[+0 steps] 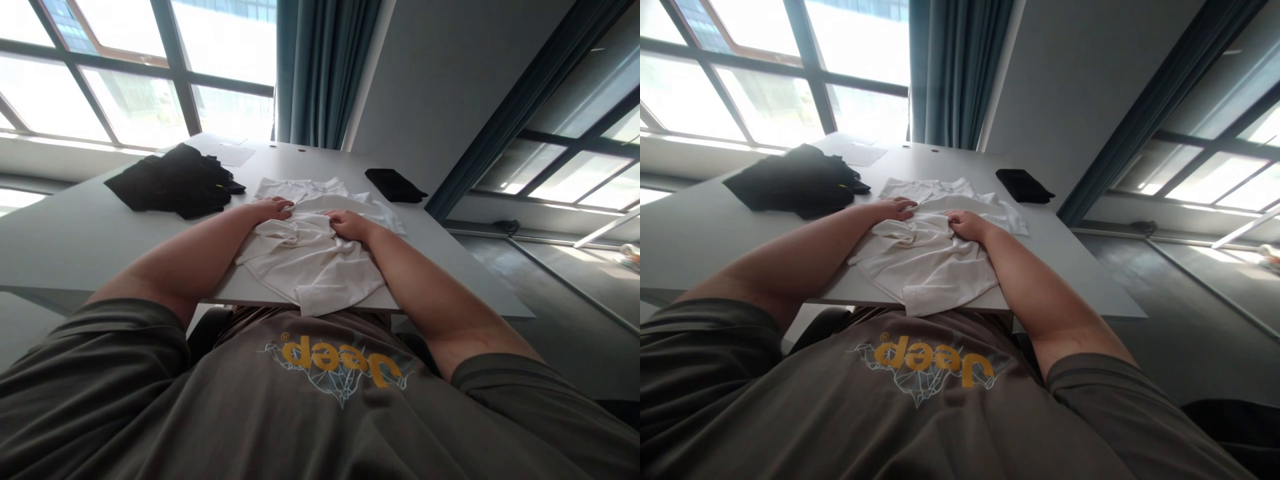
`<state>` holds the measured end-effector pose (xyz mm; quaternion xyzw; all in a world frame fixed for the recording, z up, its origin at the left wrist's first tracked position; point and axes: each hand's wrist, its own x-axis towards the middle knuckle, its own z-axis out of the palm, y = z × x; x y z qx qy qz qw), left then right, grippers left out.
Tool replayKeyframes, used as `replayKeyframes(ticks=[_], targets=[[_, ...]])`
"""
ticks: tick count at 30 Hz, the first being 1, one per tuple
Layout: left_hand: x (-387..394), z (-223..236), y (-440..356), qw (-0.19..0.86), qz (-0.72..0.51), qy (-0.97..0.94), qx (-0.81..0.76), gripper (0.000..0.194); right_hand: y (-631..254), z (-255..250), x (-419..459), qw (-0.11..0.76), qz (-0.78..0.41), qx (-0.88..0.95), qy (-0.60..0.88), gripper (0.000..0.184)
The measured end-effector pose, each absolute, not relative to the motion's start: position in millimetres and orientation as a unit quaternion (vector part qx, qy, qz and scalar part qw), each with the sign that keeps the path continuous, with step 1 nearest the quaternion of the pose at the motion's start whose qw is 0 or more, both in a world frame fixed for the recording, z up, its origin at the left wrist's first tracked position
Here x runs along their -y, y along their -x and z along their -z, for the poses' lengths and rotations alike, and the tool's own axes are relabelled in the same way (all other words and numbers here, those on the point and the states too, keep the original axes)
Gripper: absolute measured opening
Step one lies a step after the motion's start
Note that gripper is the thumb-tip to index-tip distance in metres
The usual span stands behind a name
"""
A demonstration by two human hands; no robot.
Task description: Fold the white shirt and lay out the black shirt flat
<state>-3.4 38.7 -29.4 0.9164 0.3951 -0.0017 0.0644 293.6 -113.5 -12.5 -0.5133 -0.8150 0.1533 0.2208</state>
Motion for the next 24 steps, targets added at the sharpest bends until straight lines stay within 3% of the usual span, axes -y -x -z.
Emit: replayKeyframes(ticks=[24], targets=[[-38.1,29.0,3.0,0.068,0.002,-0.914,-0.401,0.079,-289.1,7.7,118.7,0.221,-0.164,0.804,0.528,0.038]])
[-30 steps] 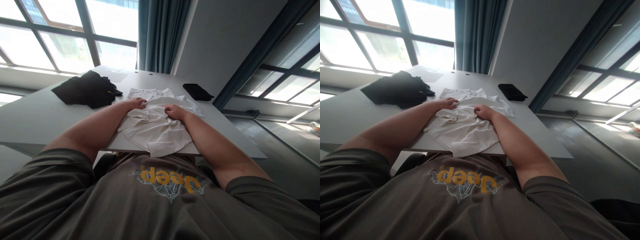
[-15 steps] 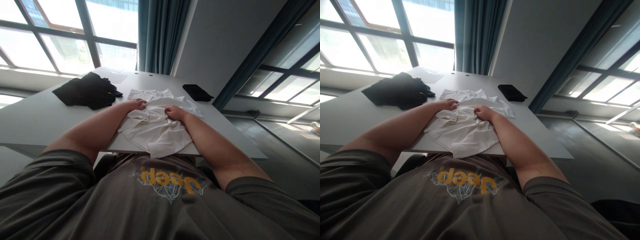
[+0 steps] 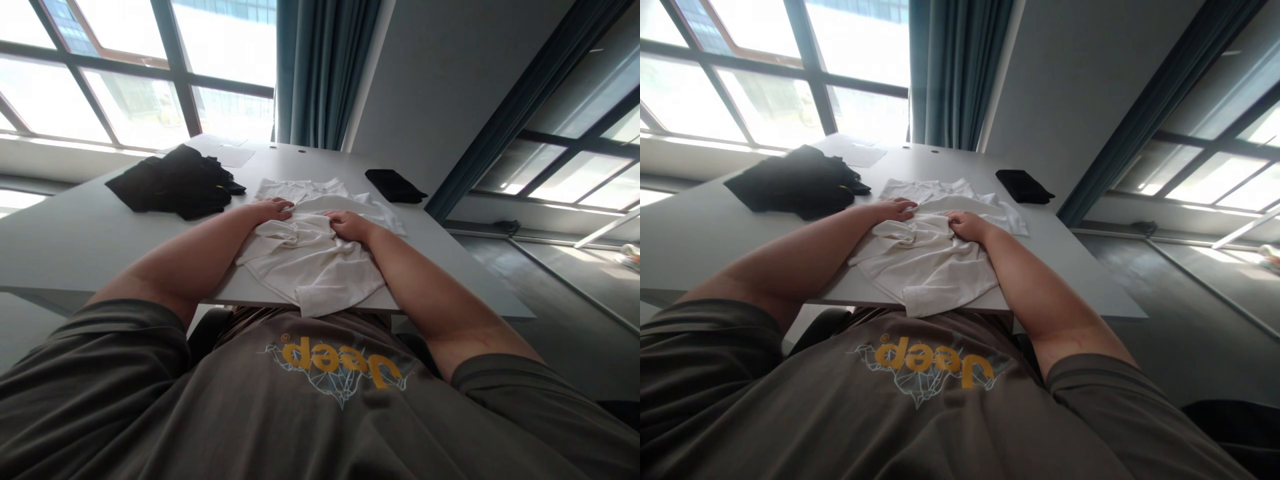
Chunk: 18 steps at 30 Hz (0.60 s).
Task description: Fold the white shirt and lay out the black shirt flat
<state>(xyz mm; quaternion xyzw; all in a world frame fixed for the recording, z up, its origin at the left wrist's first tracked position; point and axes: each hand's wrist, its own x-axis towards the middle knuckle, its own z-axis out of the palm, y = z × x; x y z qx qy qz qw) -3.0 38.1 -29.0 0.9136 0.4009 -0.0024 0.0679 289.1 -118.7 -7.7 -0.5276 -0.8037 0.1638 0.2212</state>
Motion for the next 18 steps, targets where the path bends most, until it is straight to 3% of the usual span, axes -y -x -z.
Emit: replayKeyframes(ticks=[18], targets=[[-35.6,27.5,2.3,0.068,0.002,-0.913,-0.403,0.077,-290.7,9.9,115.5,0.221,-0.161,0.811,0.518,0.036]])
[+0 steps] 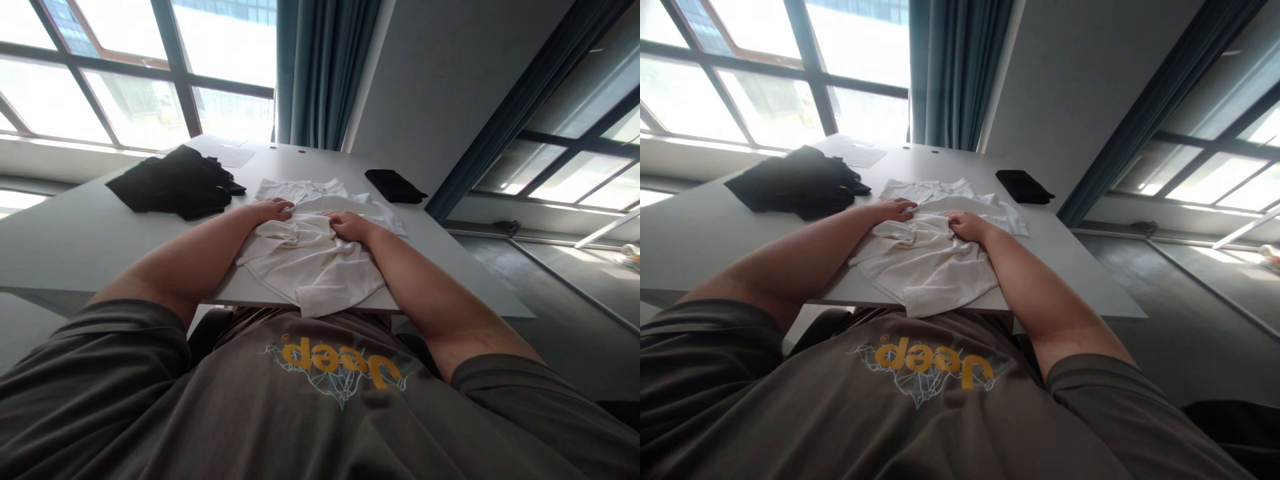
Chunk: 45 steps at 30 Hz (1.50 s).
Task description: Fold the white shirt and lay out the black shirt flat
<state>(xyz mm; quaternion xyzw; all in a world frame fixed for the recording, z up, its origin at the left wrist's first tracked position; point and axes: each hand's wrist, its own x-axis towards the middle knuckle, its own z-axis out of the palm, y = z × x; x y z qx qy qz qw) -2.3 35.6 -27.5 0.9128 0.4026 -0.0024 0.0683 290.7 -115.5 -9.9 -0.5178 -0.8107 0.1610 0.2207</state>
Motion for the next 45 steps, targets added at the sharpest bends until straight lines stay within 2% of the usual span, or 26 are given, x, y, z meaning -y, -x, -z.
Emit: replayKeyframes(ticks=[45], targets=[[-52.3,40.1,6.3,0.061,-0.007,-0.915,-0.398,0.079,-289.1,10.5,116.3,0.224,-0.161,0.81,0.518,0.034]])
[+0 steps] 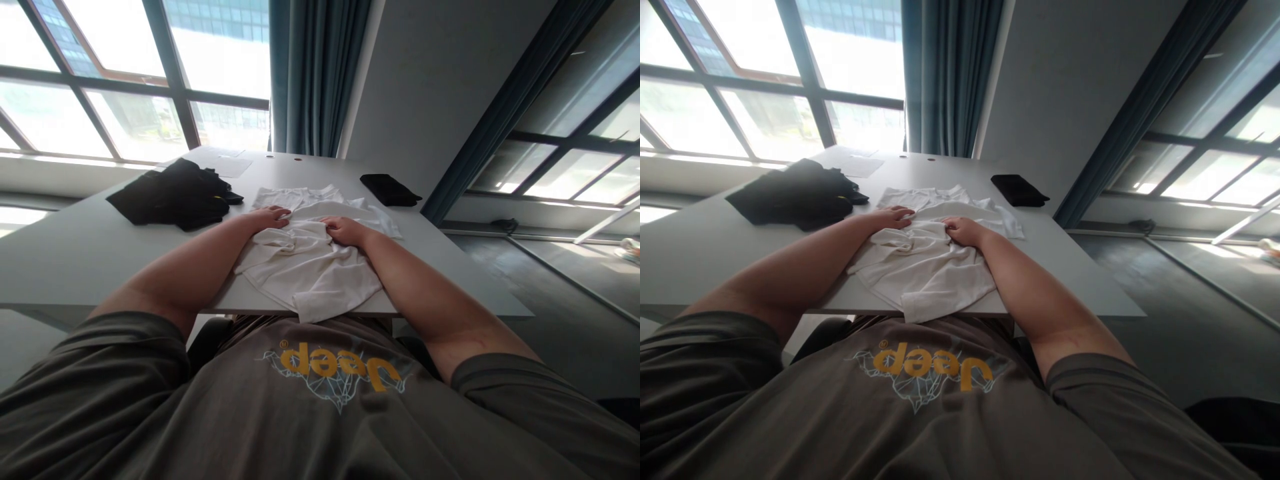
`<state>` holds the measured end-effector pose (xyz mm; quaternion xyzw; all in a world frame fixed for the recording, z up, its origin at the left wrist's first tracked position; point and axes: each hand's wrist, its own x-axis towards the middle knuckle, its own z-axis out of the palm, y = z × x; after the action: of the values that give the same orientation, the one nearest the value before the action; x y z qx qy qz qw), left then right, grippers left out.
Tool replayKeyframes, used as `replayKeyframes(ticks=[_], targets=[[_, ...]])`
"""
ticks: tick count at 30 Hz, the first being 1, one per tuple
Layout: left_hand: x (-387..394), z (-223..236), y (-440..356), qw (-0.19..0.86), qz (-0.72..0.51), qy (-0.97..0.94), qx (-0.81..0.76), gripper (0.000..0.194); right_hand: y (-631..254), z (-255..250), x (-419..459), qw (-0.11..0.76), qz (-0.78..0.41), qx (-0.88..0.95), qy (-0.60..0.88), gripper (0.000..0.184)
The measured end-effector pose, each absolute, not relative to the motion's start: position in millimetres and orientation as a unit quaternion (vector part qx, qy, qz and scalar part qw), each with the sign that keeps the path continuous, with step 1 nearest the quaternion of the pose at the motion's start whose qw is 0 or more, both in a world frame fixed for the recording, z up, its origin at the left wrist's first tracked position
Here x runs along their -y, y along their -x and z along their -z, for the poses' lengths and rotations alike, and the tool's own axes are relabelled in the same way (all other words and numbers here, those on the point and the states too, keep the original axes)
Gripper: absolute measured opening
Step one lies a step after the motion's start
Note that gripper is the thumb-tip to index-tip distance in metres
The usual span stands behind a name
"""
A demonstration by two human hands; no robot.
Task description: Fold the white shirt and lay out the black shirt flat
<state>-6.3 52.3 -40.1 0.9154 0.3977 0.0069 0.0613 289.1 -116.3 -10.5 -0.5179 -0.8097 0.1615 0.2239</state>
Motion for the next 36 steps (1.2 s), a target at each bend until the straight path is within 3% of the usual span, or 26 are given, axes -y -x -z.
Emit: replayKeyframes(ticks=[36], targets=[[-49.2,37.6,4.7,0.056,-0.001,-0.917,-0.395,0.078,-289.1,9.0,116.9,0.223,-0.172,0.808,0.518,0.037]])
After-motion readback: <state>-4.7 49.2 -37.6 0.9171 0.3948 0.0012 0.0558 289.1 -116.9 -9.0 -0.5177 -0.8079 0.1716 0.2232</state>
